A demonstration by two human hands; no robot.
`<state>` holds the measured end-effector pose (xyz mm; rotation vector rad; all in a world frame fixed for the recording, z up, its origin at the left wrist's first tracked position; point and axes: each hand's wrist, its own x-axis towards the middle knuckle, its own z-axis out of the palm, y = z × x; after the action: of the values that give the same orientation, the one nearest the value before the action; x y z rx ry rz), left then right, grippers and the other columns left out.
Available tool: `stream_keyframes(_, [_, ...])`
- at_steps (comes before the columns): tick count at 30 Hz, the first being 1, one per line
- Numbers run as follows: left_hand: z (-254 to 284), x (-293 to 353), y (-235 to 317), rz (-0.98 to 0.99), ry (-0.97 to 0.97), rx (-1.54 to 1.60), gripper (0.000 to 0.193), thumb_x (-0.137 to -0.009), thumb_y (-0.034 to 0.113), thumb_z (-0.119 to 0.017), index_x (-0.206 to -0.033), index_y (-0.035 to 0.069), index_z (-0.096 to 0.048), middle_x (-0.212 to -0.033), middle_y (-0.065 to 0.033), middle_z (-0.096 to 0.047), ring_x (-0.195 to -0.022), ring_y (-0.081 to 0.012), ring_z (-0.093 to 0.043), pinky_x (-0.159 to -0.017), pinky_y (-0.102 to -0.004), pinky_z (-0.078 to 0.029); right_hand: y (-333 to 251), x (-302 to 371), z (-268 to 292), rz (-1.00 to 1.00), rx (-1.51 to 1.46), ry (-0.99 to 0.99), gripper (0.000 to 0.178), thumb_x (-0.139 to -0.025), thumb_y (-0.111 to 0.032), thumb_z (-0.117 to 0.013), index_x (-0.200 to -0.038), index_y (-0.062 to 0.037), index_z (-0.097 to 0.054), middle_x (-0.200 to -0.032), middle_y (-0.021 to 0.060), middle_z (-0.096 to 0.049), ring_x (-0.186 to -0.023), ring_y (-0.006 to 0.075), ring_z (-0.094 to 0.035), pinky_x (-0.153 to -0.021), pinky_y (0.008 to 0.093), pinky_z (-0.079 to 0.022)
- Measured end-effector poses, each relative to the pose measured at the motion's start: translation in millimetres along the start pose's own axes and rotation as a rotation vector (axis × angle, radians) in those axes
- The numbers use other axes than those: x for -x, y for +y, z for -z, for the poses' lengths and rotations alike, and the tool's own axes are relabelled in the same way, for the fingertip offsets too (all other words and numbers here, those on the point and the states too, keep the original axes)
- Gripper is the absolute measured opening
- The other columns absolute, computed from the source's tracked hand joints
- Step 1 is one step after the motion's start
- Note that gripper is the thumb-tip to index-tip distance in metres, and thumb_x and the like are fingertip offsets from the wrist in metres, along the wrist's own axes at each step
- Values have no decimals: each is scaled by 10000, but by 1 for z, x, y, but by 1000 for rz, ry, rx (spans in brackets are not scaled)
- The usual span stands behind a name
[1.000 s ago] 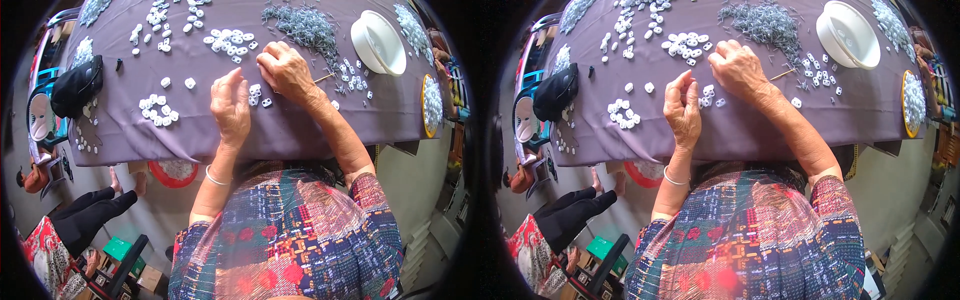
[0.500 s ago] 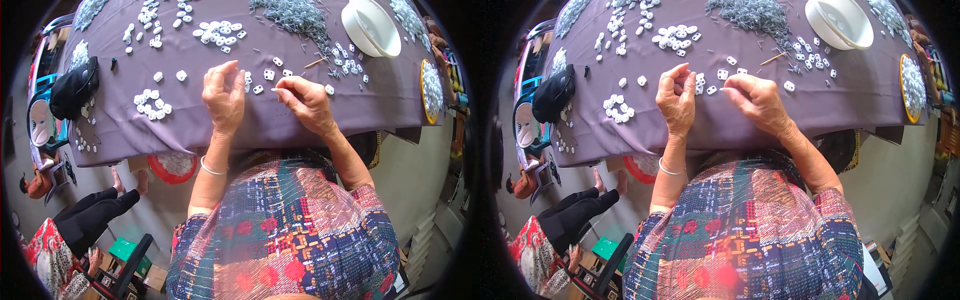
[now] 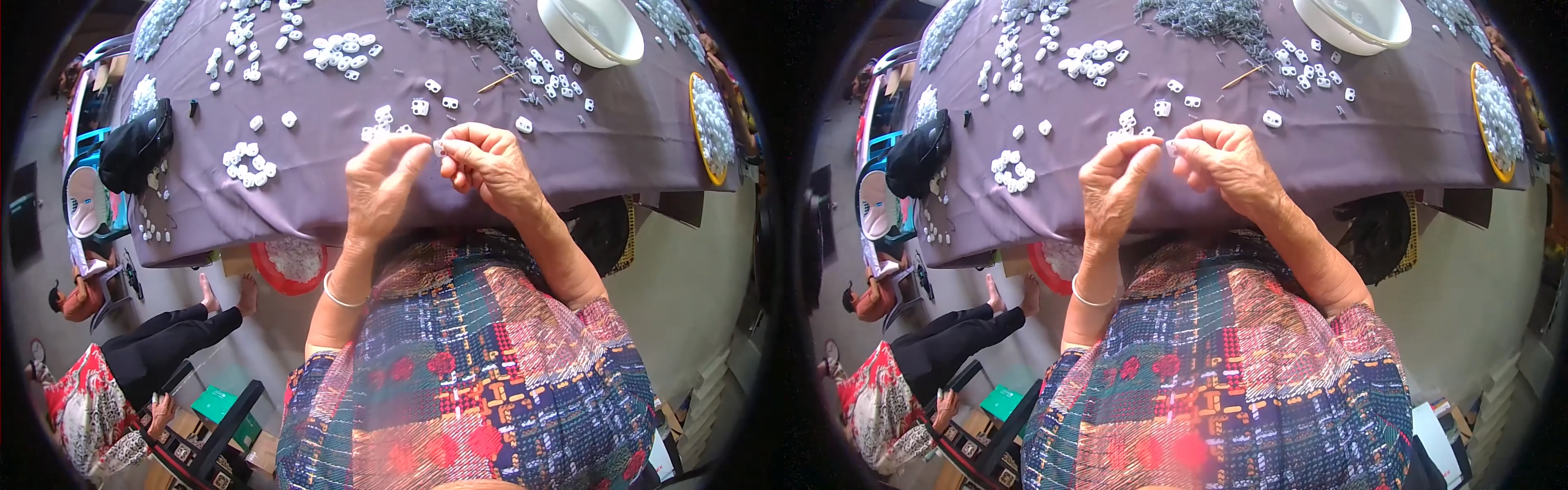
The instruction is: The person assembles plastic cord locks by hand, inserting springs and inner components into plastic casings, and then holds a phone.
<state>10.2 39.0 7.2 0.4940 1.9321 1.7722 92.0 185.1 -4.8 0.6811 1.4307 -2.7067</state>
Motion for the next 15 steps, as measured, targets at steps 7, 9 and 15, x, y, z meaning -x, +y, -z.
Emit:
stream_keyframes(7, [-3,13,3,208,-33,133,124,-817,88,-653,-893,-8,-630,-814,-51,-644,-734,-87,-590,-579,-193,-450,-12,6,-5,130,572,-103,127,-883,-135,-561,-919,-17,-590,-686,-15,-577,-588,27,-501,-523,174,-414])
stream_keyframes(9, [-1,15,2,225,-36,168,112,-820,84,-647,-895,3,-627,-816,-57,-647,-719,-96,-596,-548,-191,-440,-17,3,-6,130,591,-136,120,-882,-124,-556,-922,-16,-588,-707,-16,-577,-606,28,-501,-534,175,-416])
stream_keyframes(15, [-5,16,-10,366,92,765,91,-853,87,-591,-935,48,-593,-851,-56,-639,-706,-117,-587,-545,-217,-426,-3,-1,-9,233,420,-46,123,-866,-99,-584,-938,1,-591,-845,6,-595,-758,56,-544,-664,190,-450])
